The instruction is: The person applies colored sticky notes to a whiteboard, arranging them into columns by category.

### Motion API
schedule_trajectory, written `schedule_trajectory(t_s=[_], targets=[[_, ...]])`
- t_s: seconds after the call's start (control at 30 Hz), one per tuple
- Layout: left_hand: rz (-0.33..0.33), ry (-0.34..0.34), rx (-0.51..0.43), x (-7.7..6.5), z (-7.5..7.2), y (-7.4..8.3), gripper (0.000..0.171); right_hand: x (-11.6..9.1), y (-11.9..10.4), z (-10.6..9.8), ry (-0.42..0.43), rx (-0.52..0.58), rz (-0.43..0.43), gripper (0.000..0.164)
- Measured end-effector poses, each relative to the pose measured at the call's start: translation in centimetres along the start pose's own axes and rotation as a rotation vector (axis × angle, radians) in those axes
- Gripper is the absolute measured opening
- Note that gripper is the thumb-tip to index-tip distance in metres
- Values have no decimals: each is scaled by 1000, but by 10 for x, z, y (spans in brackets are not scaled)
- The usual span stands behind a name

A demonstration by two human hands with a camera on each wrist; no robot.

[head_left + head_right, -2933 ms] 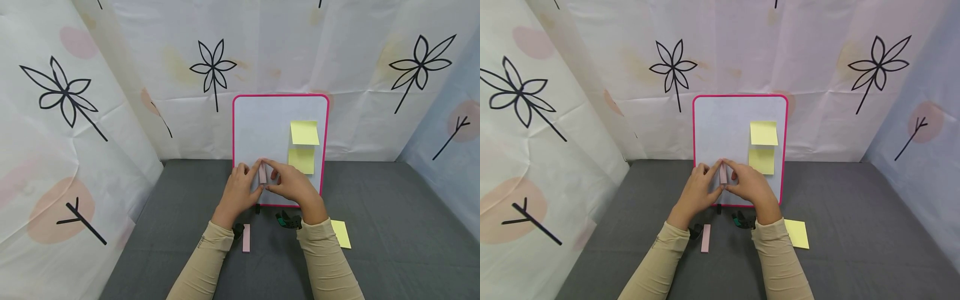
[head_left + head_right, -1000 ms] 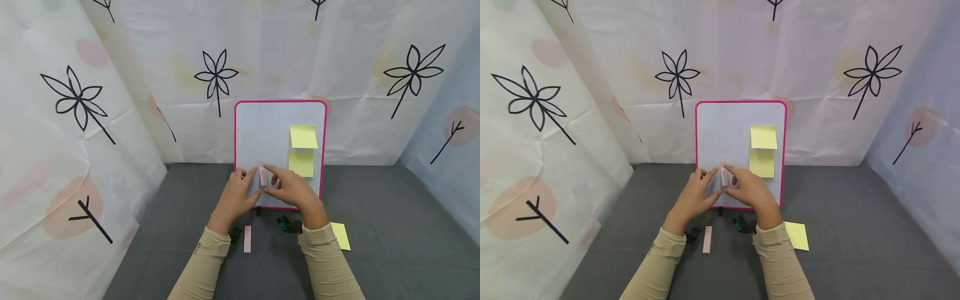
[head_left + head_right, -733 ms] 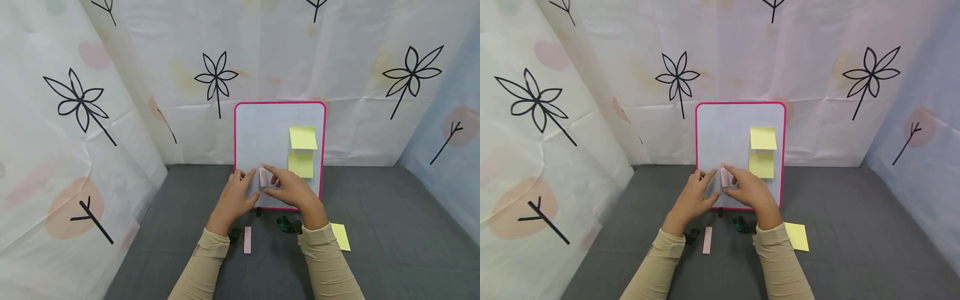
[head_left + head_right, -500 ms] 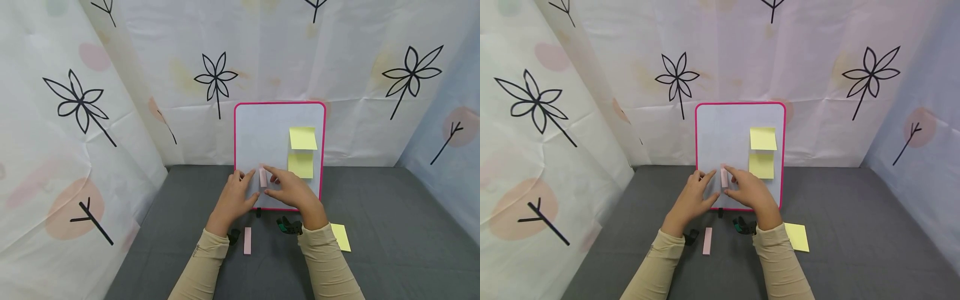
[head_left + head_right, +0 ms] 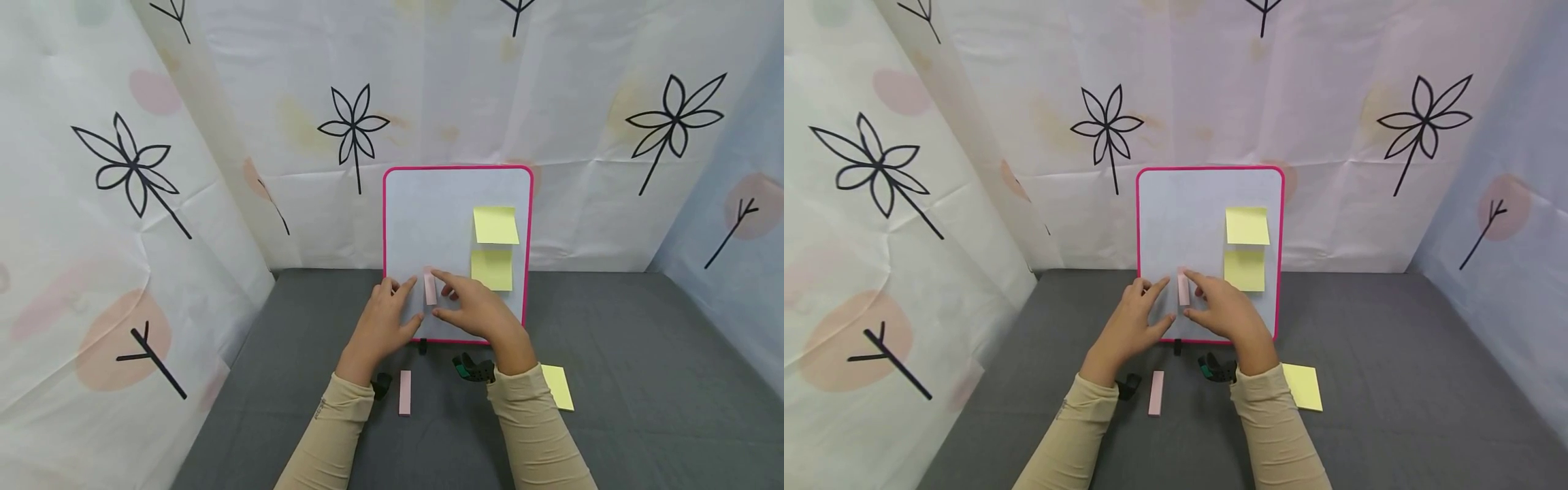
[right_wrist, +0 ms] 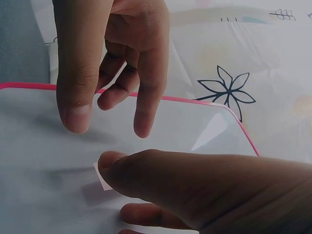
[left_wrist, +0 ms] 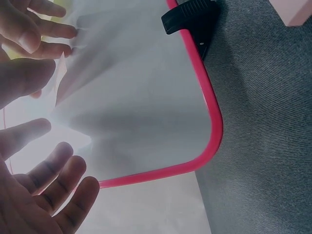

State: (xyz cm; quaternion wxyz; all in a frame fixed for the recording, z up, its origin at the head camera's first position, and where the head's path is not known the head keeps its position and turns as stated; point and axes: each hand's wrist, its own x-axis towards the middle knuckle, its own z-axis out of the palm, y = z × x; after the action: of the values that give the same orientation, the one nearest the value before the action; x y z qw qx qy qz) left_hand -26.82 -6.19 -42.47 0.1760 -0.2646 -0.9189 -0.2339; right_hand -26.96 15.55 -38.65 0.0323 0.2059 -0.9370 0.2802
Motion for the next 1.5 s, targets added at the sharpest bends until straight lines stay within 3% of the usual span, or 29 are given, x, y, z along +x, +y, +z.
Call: schedule_trajectory(t_s=[1.5], targets=[[-7, -18, 21, -3, -7, -1, 67, 0, -4, 0, 2, 15, -47, 74]])
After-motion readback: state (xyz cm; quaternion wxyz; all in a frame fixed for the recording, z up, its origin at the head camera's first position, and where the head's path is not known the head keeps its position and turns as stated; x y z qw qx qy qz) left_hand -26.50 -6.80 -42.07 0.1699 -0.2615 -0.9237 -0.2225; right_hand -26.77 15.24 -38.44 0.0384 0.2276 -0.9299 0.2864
